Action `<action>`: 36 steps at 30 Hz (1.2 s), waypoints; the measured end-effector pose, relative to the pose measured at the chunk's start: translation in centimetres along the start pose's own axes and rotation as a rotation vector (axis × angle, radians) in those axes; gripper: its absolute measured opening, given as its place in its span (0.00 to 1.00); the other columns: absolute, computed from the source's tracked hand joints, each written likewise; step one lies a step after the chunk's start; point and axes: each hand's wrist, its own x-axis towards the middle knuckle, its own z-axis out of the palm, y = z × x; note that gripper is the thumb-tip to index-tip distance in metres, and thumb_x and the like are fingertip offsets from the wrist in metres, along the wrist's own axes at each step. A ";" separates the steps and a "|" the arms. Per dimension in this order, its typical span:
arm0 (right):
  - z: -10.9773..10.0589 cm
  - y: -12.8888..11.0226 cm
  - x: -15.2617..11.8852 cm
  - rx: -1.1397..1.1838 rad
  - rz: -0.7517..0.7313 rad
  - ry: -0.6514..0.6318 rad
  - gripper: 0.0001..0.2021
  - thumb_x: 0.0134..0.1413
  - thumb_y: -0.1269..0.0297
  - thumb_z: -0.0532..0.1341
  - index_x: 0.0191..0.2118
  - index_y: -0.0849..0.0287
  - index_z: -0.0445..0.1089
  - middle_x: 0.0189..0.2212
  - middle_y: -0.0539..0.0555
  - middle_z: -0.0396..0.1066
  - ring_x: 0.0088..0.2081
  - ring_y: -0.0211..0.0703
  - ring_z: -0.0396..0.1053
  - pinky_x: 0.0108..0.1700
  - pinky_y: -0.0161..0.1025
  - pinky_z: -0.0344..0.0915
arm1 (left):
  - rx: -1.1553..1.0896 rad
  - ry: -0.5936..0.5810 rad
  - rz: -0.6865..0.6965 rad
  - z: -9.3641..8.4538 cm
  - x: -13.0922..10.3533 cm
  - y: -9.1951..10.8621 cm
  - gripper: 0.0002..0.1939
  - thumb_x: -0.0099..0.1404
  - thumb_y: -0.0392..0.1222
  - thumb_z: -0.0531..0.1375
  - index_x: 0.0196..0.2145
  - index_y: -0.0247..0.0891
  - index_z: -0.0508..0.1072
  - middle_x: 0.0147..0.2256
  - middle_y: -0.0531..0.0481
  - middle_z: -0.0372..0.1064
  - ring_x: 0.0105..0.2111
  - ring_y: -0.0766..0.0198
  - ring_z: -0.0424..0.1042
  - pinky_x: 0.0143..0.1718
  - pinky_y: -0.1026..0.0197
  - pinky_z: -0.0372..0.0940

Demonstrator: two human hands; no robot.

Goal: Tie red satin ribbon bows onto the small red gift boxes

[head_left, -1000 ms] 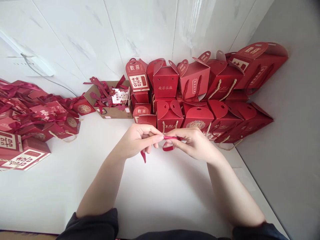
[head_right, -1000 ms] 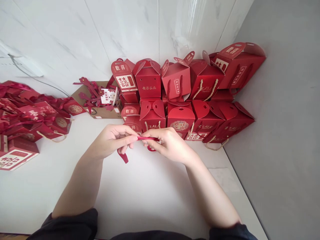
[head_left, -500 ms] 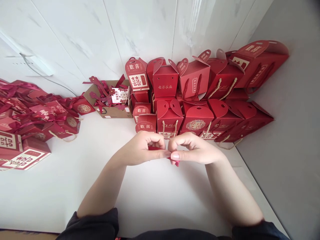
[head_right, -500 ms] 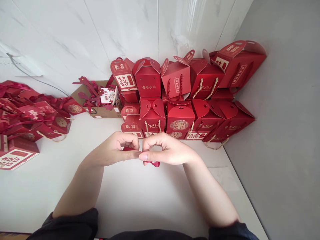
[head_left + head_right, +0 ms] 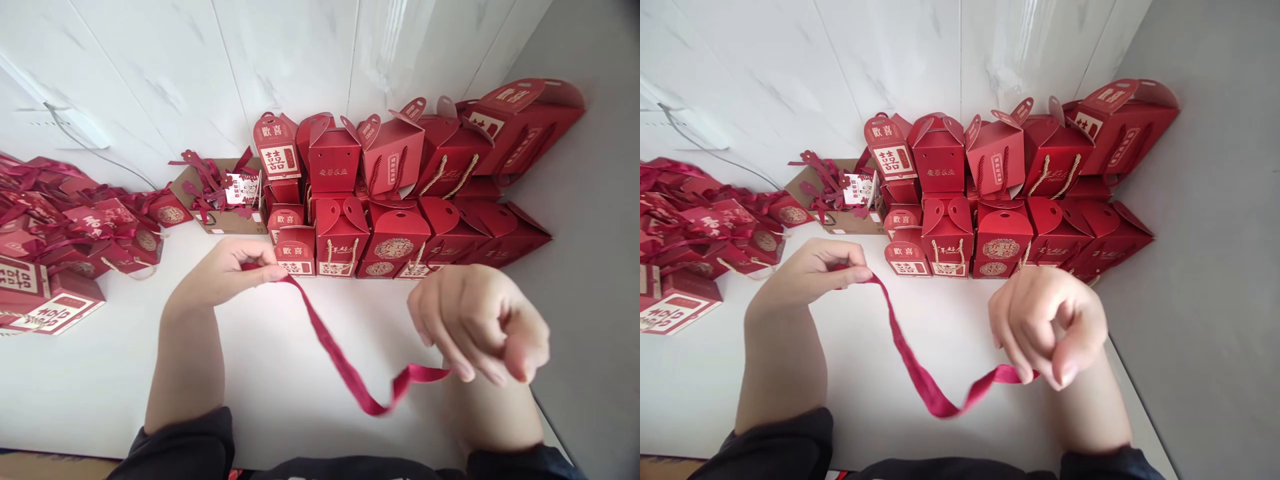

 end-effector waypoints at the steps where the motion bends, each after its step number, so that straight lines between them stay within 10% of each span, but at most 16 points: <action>1: 0.0 -0.3 -0.3 -0.022 0.008 0.039 0.19 0.53 0.63 0.66 0.16 0.55 0.60 0.13 0.45 0.71 0.20 0.39 0.74 0.34 0.39 0.72 | 0.016 0.020 -0.019 -0.2 -0.1 0.0 0.13 0.61 0.44 0.64 0.22 0.35 0.71 0.18 0.55 0.60 0.19 0.73 0.56 0.19 0.68 0.49; 6: 1.0 -0.4 1.1 -0.257 0.264 0.456 0.05 0.59 0.63 0.63 0.34 0.57 0.72 0.29 0.53 0.76 0.33 0.43 0.75 0.39 0.42 0.71 | 0.013 -0.154 -0.047 1.7 0.2 0.8 0.12 0.62 0.47 0.63 0.27 0.36 0.77 0.21 0.53 0.66 0.21 0.71 0.60 0.21 0.68 0.53; 10: 2.3 1.9 4.3 -0.415 0.487 0.477 0.14 0.58 0.58 0.64 0.48 0.58 0.72 0.47 0.57 0.75 0.50 0.47 0.72 0.55 0.45 0.65 | -0.073 -0.208 -0.038 4.9 1.2 1.4 0.16 0.64 0.48 0.61 0.23 0.34 0.70 0.21 0.54 0.62 0.21 0.71 0.57 0.22 0.66 0.53; 25: 2.4 3.4 4.2 0.201 0.284 0.509 0.10 0.56 0.61 0.66 0.33 0.59 0.65 0.23 0.49 0.72 0.26 0.38 0.73 0.32 0.37 0.71 | -0.383 -0.034 -0.055 4.2 1.3 0.8 0.24 0.62 0.51 0.62 0.18 0.36 0.58 0.17 0.57 0.49 0.18 0.73 0.48 0.17 0.66 0.44; 36: 1.2 0.4 -0.1 0.008 0.068 0.692 0.10 0.58 0.58 0.64 0.30 0.52 0.62 0.08 0.37 0.46 0.08 0.28 0.41 0.15 0.31 0.53 | -0.787 0.232 0.163 -0.6 0.0 -1.0 0.29 0.62 0.48 0.63 0.16 0.36 0.49 0.12 0.60 0.35 0.11 0.77 0.38 0.11 0.66 0.37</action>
